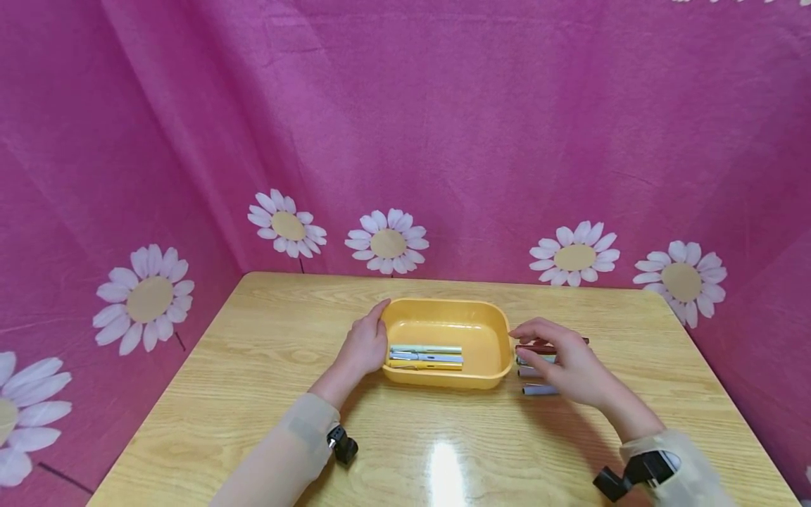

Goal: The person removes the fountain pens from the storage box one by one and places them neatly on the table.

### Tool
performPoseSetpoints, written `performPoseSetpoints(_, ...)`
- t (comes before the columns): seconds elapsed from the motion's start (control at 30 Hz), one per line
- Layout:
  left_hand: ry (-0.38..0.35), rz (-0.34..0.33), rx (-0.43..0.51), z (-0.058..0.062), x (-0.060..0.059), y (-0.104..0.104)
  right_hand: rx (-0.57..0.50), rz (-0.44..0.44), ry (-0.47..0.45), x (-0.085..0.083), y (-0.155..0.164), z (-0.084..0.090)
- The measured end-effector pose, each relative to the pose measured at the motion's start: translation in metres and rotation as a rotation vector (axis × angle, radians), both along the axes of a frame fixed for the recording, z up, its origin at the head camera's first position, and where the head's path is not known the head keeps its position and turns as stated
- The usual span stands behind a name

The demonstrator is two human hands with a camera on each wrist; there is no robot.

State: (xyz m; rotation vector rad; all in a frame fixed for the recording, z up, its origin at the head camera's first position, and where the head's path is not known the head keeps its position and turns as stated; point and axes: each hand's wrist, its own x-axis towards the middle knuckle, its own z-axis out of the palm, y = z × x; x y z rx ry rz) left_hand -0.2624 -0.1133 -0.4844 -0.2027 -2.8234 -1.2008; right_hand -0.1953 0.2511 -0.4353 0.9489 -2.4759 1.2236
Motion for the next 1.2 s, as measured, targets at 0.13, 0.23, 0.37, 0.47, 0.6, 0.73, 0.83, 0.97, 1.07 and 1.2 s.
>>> performPoseSetpoints(0.13, 0.0, -0.002, 0.004, 0.001, 0.001, 0.0, 0.019, 0.003, -0.008, -0.002, -0.006, 0.002)
performPoseSetpoints(0.23, 0.0, -0.003, 0.005, 0.001, 0.001, 0.0, 0.041, 0.001, -0.014, -0.005, -0.011, 0.002)
performPoseSetpoints(0.37, -0.006, 0.0, 0.004, 0.001, 0.0, 0.0, 0.044, 0.016, 0.008, -0.011, -0.018, 0.002)
performPoseSetpoints(0.47, -0.013, 0.007, 0.002, 0.001, 0.0, 0.0, 0.034, 0.03, -0.003, -0.016, -0.024, 0.001)
performPoseSetpoints(0.6, -0.017, 0.012, -0.001, 0.002, 0.0, 0.0, 0.034, 0.05, -0.053, -0.023, -0.034, -0.001)
performPoseSetpoints(0.73, -0.007, 0.009, -0.007, 0.002, 0.0, 0.001, 0.041, 0.058, -0.1, -0.029, -0.044, -0.004)
performPoseSetpoints(0.83, 0.006, 0.006, -0.014, 0.001, 0.0, 0.001, 0.043, 0.063, -0.123, -0.033, -0.05, -0.007)
performPoseSetpoints(0.97, 0.013, 0.005, -0.023, 0.001, 0.0, 0.001, 0.048, 0.085, -0.123, -0.038, -0.058, -0.009)
performPoseSetpoints(1.07, 0.012, 0.007, -0.031, 0.001, 0.0, 0.001, 0.055, 0.099, -0.128, -0.043, -0.065, -0.01)
performPoseSetpoints(1.2, 0.002, 0.008, -0.03, 0.001, 0.0, 0.001, 0.073, 0.113, -0.148, -0.051, -0.075, -0.01)
